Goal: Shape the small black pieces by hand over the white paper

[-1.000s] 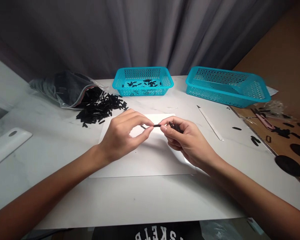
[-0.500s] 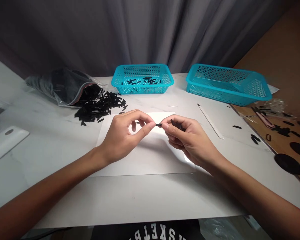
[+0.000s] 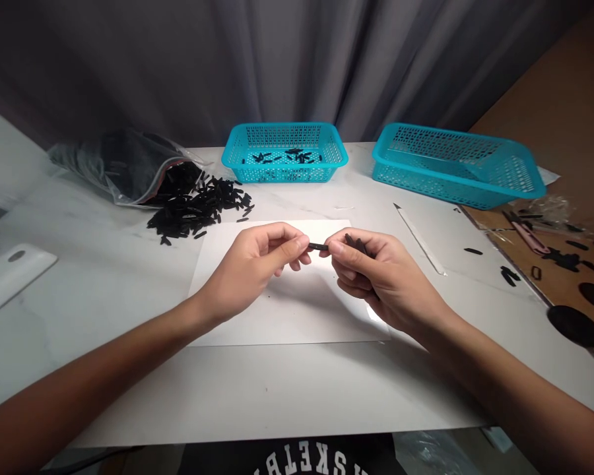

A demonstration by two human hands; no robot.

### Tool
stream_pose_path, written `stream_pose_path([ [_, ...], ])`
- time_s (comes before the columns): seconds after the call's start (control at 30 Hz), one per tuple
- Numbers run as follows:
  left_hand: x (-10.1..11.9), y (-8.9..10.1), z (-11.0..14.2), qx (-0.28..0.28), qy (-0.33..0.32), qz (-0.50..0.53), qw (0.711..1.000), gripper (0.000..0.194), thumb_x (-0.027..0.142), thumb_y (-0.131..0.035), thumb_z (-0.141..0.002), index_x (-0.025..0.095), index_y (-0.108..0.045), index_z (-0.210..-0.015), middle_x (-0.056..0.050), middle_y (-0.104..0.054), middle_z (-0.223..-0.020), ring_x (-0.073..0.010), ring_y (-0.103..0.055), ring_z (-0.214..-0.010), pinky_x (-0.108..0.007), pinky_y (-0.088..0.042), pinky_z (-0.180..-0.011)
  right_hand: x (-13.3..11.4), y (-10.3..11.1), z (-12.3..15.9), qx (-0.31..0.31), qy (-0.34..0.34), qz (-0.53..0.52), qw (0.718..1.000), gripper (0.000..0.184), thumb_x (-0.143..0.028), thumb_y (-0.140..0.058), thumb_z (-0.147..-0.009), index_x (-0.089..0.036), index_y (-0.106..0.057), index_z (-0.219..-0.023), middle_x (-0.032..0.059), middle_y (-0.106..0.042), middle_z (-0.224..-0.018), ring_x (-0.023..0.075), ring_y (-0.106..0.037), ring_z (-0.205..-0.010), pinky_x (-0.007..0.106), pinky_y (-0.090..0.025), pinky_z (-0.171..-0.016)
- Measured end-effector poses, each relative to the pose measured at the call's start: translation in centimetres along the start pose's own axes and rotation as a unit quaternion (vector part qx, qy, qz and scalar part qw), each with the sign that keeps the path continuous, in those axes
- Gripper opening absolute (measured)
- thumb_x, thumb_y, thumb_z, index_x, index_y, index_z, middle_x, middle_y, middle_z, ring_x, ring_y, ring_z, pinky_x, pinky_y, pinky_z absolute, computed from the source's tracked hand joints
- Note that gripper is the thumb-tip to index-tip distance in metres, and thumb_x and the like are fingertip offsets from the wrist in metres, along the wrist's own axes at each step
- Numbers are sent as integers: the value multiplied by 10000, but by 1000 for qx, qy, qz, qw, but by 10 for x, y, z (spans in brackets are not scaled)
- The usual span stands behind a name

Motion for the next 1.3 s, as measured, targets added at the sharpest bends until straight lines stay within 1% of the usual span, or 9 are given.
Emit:
stream_pose_path([
  [0.13,-4,-3,1,-9,30,26,999,245,343,-565,-960,158,-672,-841,-27,-663,-806,-121,-552,-718,-234,-424,-613,-1,-2,1,-14,9,-7,1000,245,-343,-732,-877,-157,-624,-757,-65,-359,-597,41,-231,-478,214,-155,-417],
  [0.2,-3,-3,2,-12,31,31,999,246,342,-566,-965,153,-658,-838,-15,-650,-799,-109,-542,-720,-224,-416,-629,-2,-2,1,-18,13,-10,1000,237,-332,-729,-881,-154,-627,-764,-67,-360,-596,38,-231,-480,210,-159,-417],
  [0.47,5,1,2,11,-6,9,1000,190,295,-587,-960,162,-665,-850,4,-646,-781,-98,-558,-723,-220,-418,-640,-1,-4,1,-24,13,-20,999,235,-325,-717,-895,-152,-624,-767,-68,-355,-595,34,-228,-485,201,-164,-423],
  [0.67,7,4,5,36,-35,-22,999,163,301,-597,-958,184,-653,-860,13,-654,-812,-115,-606,-807,-253,-445,-728,-1,-3,1,-16,10,-13,1000,238,-343,-715,-895,-152,-627,-785,-70,-354,-594,34,-228,-482,203,-163,-421],
  [0.87,13,8,6,65,-75,-63,993,130,282,-613,-947,187,-652,-867,15,-661,-826,-114,-611,-796,-256,-470,-732,-2,0,1,-7,20,17,1000,216,-343,-709,-899,-151,-648,-820,-66,-354,-615,35,-247,-491,203,-184,-426],
  [0.97,14,9,7,75,-81,-79,991,114,280,-630,-935,187,-666,-878,12,-670,-829,-114,-611,-786,-254,-478,-730,-2,1,0,-4,20,35,999,197,-342,-702,-904,-154,-667,-855,-65,-348,-616,37,-251,-491,204,-193,-424],
  [1.13,11,10,6,83,-75,-54,992,82,276,-670,-908,198,-696,-907,7,-691,-860,-121,-627,-812,-253,-487,-729,-5,3,0,10,34,53,998,178,-337,-709,-900,-162,-712,-930,-69,-336,-600,39,-263,-489,199,-202,-423],
  [1.3,6,11,5,84,-48,-5,995,66,264,-683,-898,203,-708,-903,14,-691,-849,-112,-626,-816,-239,-494,-752,-6,5,1,17,39,55,998,179,-343,-704,-903,-173,-728,-952,-72,-326,-598,37,-278,-478,196,-209,-418],
])
Point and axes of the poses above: each hand's wrist, its own z-axis away from the middle knuckle, its own y-axis out of the back of the hand, x = y × z, the point moved 10 cm from there along -z, towards the middle knuckle
